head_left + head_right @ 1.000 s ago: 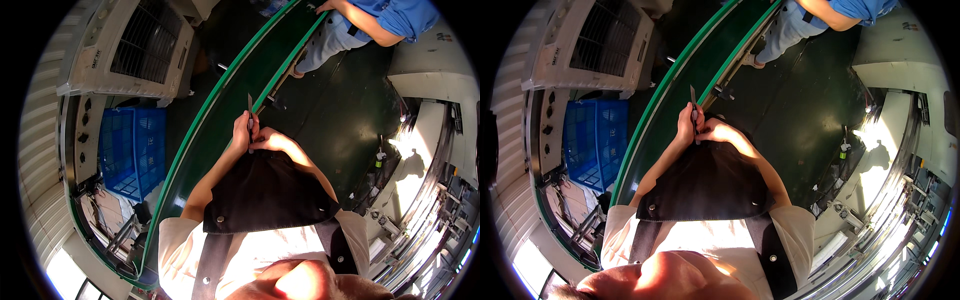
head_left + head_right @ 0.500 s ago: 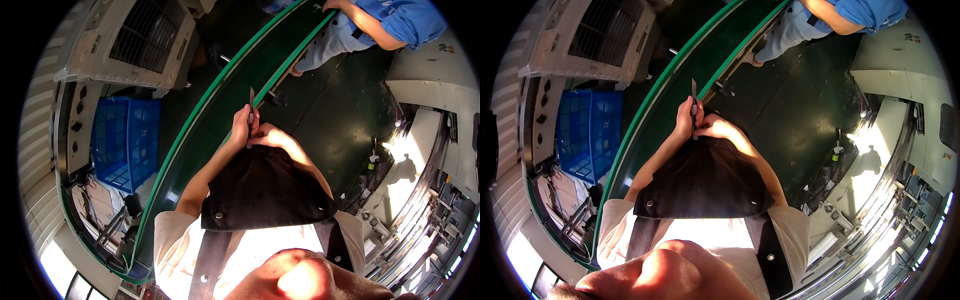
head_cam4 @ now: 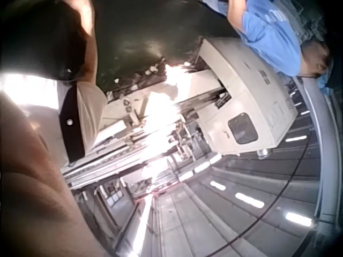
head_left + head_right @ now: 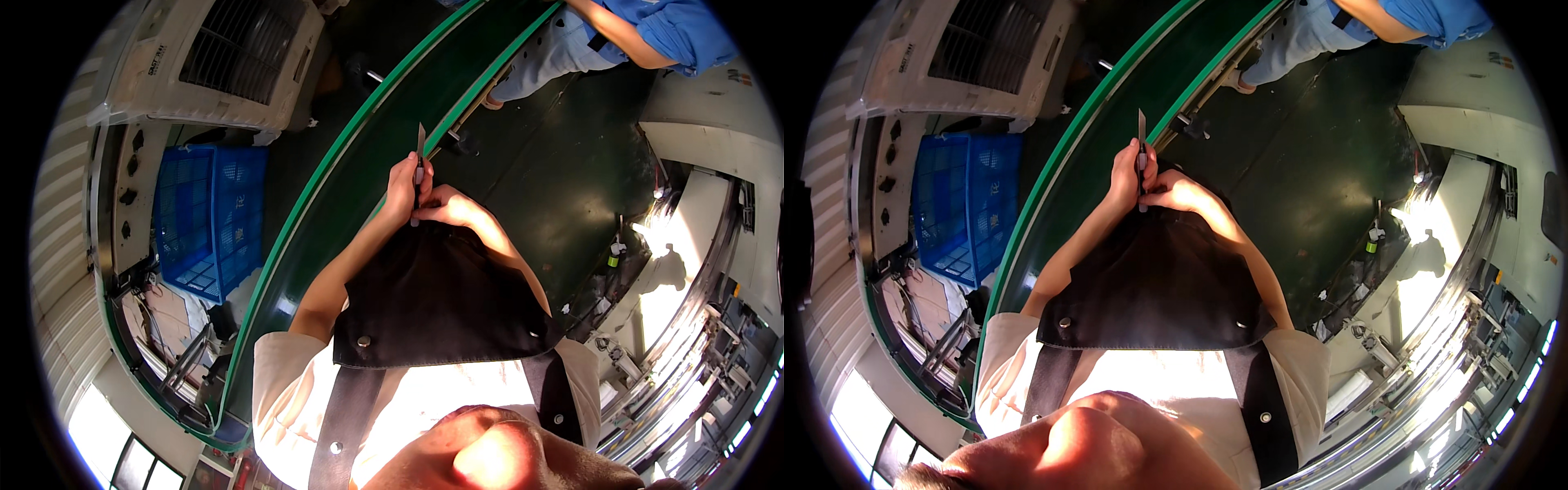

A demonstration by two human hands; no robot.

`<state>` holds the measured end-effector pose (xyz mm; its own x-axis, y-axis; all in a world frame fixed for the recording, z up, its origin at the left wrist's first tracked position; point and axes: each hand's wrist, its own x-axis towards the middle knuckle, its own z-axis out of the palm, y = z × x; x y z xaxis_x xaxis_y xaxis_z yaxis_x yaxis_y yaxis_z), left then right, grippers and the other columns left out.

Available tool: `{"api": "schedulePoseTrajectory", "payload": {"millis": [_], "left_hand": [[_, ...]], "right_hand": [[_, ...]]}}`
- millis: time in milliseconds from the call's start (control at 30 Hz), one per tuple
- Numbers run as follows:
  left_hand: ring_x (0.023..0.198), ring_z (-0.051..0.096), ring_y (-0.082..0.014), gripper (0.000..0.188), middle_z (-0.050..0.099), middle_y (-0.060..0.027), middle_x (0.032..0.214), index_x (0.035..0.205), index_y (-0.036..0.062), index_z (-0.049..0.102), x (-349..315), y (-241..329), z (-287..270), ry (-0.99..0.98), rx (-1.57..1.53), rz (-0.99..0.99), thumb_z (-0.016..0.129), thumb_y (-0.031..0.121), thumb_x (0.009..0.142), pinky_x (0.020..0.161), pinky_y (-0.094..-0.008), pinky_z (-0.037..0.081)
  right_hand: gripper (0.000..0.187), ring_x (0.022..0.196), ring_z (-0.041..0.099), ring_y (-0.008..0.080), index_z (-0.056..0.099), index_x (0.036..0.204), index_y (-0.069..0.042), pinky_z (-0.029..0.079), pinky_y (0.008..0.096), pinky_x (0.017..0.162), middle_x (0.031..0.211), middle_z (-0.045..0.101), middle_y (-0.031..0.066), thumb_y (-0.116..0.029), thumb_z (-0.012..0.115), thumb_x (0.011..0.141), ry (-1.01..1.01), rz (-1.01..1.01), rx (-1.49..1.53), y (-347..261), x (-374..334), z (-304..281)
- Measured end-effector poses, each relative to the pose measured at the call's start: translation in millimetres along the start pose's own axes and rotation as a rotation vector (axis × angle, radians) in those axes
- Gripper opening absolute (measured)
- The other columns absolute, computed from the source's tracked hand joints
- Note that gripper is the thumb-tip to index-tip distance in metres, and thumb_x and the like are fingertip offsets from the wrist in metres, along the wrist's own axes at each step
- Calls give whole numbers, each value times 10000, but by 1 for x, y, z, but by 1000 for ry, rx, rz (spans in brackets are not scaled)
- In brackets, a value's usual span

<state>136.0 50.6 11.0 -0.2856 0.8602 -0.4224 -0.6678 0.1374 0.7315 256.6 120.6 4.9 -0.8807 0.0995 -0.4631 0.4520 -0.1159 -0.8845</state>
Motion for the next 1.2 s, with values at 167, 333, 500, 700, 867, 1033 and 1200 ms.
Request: {"api": "schedulePoseTrajectory", "payload": {"millis": [167,333,500,700,867,1033,1200], "left_hand": [[374,353,-115,419,411,-41,481,747,18,501,-1,1,0,-1,-23,1,310,323,962,362,-244,277],[375,350,-110,414,412,-38,480,745,17,500,-1,1,0,0,-24,20,304,308,965,365,-240,278],[372,348,-109,419,415,-39,480,739,17,500,-1,1,0,3,-19,23,303,310,965,360,-239,275],[373,356,-110,428,413,-38,478,740,16,502,-1,2,1,6,-21,18,308,326,964,357,-235,283],[370,347,-117,424,402,-39,482,762,19,493,0,1,3,-17,16,27,306,345,958,359,-242,294],[372,347,-118,425,404,-40,483,762,18,493,-1,0,-1,3,26,29,303,343,958,365,-243,297],[379,353,-109,432,418,-40,481,737,13,500,-1,2,2,2,2,24,301,321,965,365,-236,289]], "right_hand": [[172,770,573,137,649,823,-10,426,272,741,799,640,73,-179,639,796,25,36,-34,-4,0,1],[183,770,576,139,649,843,-6,429,273,741,798,640,75,-180,650,787,34,26,-23,-8,-2,2],[184,777,581,137,648,860,-6,432,270,744,803,644,70,-175,652,788,34,44,-32,-6,-1,1],[164,775,582,136,650,849,-10,433,269,743,800,646,66,-164,644,793,10,-9,5,-4,0,1],[168,737,569,128,645,802,-5,426,268,713,746,630,64,-172,653,785,28,20,-20,-9,-3,-1],[172,719,562,121,642,789,-2,424,268,697,726,622,63,-172,660,779,33,19,-25,-8,0,1],[179,730,566,127,645,808,-5,430,272,703,748,630,66,-180,666,777,40,26,-19,-6,-1,0]]}}
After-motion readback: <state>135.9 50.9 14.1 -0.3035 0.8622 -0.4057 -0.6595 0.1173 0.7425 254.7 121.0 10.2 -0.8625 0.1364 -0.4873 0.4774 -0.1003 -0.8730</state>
